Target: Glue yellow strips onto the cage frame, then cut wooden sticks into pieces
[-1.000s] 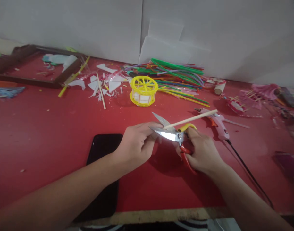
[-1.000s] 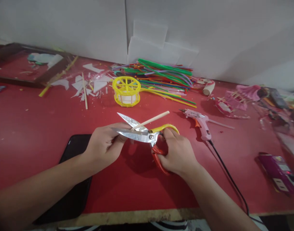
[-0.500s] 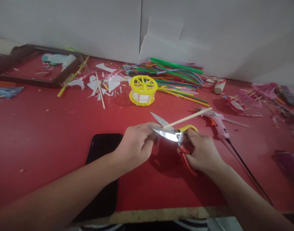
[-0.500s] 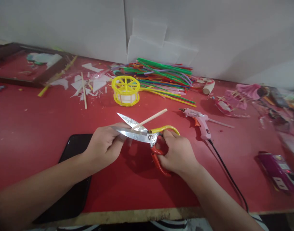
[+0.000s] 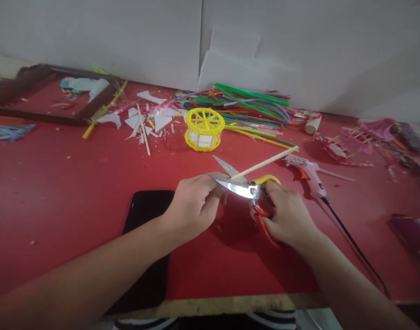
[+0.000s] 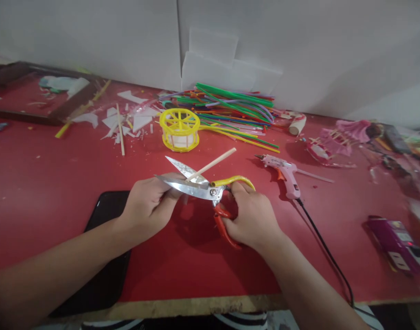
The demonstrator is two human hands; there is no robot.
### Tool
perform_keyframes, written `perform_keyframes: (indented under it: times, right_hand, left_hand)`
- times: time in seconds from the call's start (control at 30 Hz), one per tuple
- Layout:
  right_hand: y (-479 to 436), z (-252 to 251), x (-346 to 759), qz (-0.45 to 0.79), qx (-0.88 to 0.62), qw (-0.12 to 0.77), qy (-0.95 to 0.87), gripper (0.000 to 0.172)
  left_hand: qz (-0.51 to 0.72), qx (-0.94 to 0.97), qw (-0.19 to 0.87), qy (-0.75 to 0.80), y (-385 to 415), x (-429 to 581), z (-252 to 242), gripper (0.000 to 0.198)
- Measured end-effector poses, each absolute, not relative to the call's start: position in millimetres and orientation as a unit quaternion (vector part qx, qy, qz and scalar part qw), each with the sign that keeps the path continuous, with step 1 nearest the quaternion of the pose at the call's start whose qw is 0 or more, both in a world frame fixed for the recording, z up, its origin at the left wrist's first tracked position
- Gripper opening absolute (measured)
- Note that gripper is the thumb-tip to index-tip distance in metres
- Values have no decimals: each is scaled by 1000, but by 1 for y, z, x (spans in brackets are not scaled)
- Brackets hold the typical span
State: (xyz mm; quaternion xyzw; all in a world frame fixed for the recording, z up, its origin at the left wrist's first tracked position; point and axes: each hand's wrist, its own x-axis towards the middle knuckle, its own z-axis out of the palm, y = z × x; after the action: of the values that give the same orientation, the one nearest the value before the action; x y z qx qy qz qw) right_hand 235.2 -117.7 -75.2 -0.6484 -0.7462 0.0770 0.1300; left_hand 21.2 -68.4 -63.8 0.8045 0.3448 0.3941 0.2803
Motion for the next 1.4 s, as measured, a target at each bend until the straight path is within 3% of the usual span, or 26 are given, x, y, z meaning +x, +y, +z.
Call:
perform_keyframes:
  times: [0.23,0.7,0.8,0.97,1.1,1.4]
  right_hand:
    - [-118,-74,237,38,-620,155,-768,26]
    - [-119,-73,238,57,-618,171,-765,23]
    - [-117,-72,233,58,-614,176,-767,24]
    - [-115,-71,226,73,-621,247,-740,49]
    - [-112,-74,226,69,-613,322,-719,45]
    - [-108,-79,238,69,-654,314,-684,49]
  left_hand:
    - [382,786,380,304,-68,22,-67,26]
    - [340,804,392,291,-67,20,-73,22]
    - [364,750,440,334,-68,23,-75,22]
    - [408,633,532,386,-70,27,-80,25]
    - [434,598,556,379,-71,30,-79,24]
    - [519,532,530,409,-58,24,-75,27]
